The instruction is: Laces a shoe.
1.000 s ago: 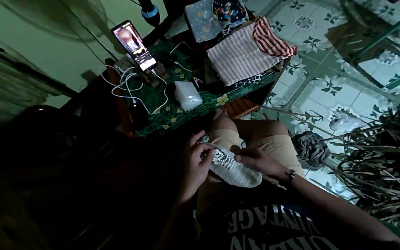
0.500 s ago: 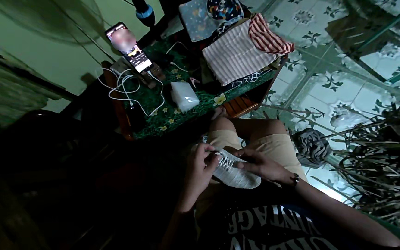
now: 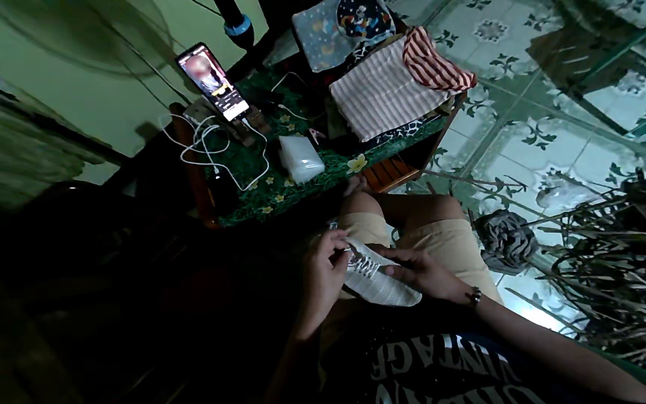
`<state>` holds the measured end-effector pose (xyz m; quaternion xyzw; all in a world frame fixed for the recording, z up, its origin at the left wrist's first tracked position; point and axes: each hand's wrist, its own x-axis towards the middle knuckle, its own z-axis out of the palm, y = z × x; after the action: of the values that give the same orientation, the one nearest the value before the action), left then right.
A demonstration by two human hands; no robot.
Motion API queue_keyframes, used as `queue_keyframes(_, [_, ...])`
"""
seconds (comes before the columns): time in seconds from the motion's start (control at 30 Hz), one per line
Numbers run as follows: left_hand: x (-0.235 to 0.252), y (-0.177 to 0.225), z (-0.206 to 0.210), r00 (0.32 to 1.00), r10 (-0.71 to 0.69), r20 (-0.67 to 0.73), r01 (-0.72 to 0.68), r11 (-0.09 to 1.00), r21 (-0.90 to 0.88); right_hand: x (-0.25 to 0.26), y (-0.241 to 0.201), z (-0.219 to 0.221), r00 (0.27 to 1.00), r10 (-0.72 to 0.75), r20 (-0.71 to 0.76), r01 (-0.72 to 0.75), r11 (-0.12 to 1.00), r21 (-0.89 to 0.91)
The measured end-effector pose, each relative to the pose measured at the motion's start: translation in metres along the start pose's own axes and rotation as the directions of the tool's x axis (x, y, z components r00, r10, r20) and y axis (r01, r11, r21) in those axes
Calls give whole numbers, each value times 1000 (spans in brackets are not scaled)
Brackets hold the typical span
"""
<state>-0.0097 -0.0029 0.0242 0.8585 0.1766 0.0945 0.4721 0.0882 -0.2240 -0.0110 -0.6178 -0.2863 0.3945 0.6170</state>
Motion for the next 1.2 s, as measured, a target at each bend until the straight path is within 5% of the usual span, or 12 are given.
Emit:
queue_keyframes(0.17, [-1, -5, 1, 992, 88, -91, -102, 981, -165, 2, -1, 1, 995, -93, 29, 97, 985, -146])
queue_keyframes(0.33, [-6, -4, -11, 959, 246, -140, -251, 968, -19, 6, -6, -1, 992, -119, 33, 123, 955, -270])
queue_keyframes(0.53, [-22, -13, -35, 967, 255, 4, -243, 918, 313, 8, -7, 0, 996, -91, -18, 84, 963, -257])
queue_keyframes(0.8, [-24, -24, -26, 963, 269, -13, -251, 912, 323, 7, -10, 2, 999, -45, -18, 39, 959, -282])
queue_keyframes(1.0, [-29, 8, -38, 975, 221, 9, -221, 971, 94, 7, -9, 4, 997, -58, -56, 39, 957, -289])
queue_keyframes(1.2, [-35, 39, -44, 996, 39, 84, -24, 986, -164, 5, -17, 6, 903, -363, -229, 231, 861, -453])
